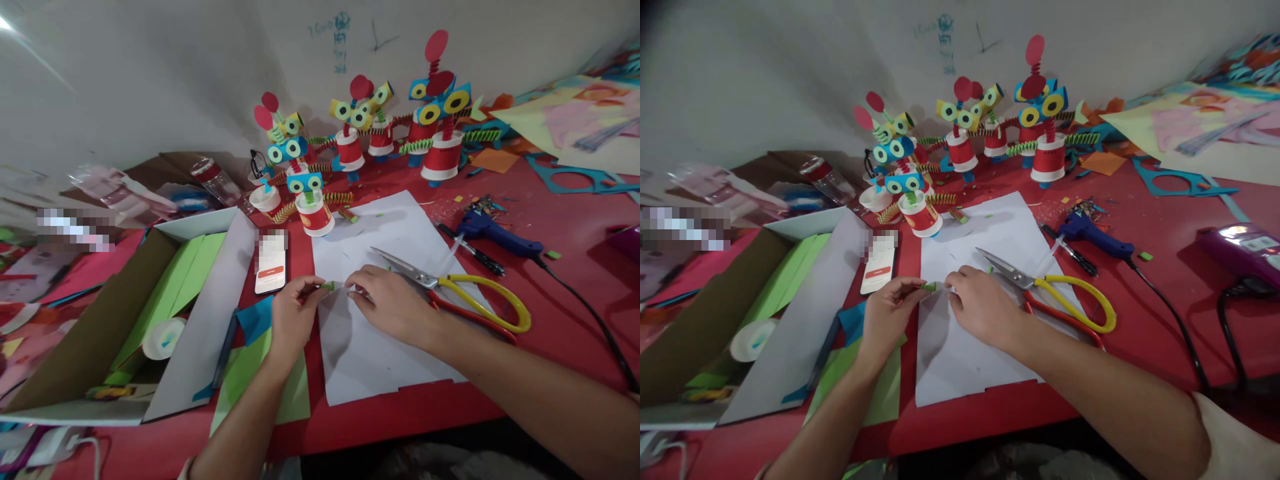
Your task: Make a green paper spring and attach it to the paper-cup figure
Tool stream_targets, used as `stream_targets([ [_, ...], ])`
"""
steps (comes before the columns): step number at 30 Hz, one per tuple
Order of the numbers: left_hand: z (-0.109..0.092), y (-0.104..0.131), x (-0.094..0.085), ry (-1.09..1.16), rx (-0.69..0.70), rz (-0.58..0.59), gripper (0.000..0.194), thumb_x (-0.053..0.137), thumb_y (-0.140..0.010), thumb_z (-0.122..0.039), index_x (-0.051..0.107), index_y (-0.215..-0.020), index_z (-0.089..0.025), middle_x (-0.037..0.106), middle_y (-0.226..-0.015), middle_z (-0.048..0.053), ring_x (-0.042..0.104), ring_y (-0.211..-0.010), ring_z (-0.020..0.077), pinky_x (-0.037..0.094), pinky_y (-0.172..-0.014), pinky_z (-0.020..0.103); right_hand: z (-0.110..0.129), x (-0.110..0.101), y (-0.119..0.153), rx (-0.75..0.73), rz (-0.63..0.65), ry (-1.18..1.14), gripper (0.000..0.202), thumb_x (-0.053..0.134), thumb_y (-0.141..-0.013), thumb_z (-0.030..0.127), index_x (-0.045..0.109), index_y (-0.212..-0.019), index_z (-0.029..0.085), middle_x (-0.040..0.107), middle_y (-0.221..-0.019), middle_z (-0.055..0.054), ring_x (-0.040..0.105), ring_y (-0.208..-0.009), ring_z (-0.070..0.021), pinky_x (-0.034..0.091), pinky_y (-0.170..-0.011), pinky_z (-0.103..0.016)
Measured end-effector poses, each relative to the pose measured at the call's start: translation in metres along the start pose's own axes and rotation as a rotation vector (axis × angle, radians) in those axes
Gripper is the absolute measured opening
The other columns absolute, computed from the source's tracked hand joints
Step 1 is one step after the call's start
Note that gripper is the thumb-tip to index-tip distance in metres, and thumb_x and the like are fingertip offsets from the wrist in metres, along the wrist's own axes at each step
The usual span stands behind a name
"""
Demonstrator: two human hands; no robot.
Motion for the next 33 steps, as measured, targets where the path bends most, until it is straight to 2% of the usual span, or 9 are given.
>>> stream_targets([
  [5,-0.010,0.003,0.003,-0.163,0.256,0.003,0.021,0.065,-0.076,-0.011,0.075,-0.091,-0.023,0.073,-0.091,0.001,0.067,-0.083,0.0148,0.054,-0.075,0.026,-0.002,0.000,0.000,-0.017,0.004,0.036,0.016,0.053,-0.088,0.013,0.067,-0.096,0.016,0.066,-0.093,-0.008,0.062,-0.082,-0.0188,0.042,-0.074,-0.031],
  [8,-0.013,0.006,0.006,-0.227,0.366,0.012,0.023,0.060,-0.081,-0.010,0.075,-0.093,-0.023,0.073,-0.089,0.001,0.068,-0.079,0.0138,0.055,-0.073,0.025,-0.002,0.002,-0.001,-0.024,0.020,0.066,0.015,0.052,-0.089,0.014,0.067,-0.093,0.015,0.065,-0.090,-0.008,0.061,-0.080,-0.0191,0.042,-0.072,-0.031],
  [15,-0.018,0.009,0.008,-0.381,0.495,-0.067,0.017,0.063,-0.078,-0.007,0.074,-0.083,-0.020,0.074,-0.080,0.001,0.069,-0.074,0.0156,0.056,-0.067,0.025,-0.001,0.003,0.000,-0.041,0.027,0.076,0.015,0.051,-0.090,0.015,0.066,-0.093,0.015,0.065,-0.091,-0.008,0.061,-0.083,-0.0191,0.041,-0.073,-0.030],
  [21,-0.023,0.012,0.013,-0.469,0.644,-0.030,0.020,0.056,-0.081,-0.004,0.072,-0.077,-0.016,0.073,-0.078,0.004,0.068,-0.070,0.0158,0.056,-0.063,0.025,-0.001,0.004,0.000,-0.043,0.037,0.122,0.015,0.051,-0.090,0.016,0.066,-0.092,0.015,0.065,-0.091,-0.008,0.061,-0.084,-0.0189,0.042,-0.073,-0.030],
  [26,-0.028,0.021,0.019,-0.634,0.762,0.014,0.028,0.047,-0.080,0.001,0.071,-0.082,-0.012,0.073,-0.085,0.010,0.068,-0.076,0.0220,0.058,-0.068,0.034,-0.001,0.004,0.000,-0.042,0.052,0.136,0.016,0.051,-0.090,0.017,0.066,-0.093,0.015,0.065,-0.092,-0.008,0.061,-0.085,-0.0198,0.042,-0.073,-0.030],
  [29,-0.027,0.024,0.023,-0.684,0.783,0.073,0.034,0.042,-0.075,0.004,0.071,-0.082,-0.012,0.072,-0.087,0.011,0.067,-0.077,0.0232,0.058,-0.070,0.036,0.000,0.002,0.000,-0.041,0.048,0.121,0.016,0.050,-0.090,0.016,0.066,-0.091,0.015,0.064,-0.090,-0.008,0.061,-0.084,-0.0196,0.042,-0.073,-0.029],
  [33,-0.020,0.019,0.019,-0.586,0.669,0.063,0.032,0.045,-0.079,-0.001,0.071,-0.084,-0.018,0.073,-0.092,0.009,0.069,-0.084,0.0222,0.058,-0.075,0.035,-0.001,0.002,-0.001,-0.039,0.051,0.093,0.016,0.051,-0.089,0.015,0.066,-0.091,0.015,0.065,-0.090,-0.008,0.061,-0.084,-0.0198,0.042,-0.075,-0.030],
])
Point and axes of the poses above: each hand's wrist, its own y-axis away from the middle knuckle, its own x-axis out of the palm, z = x × y, the point moved 5 cm from there along -y, towards the middle knuckle
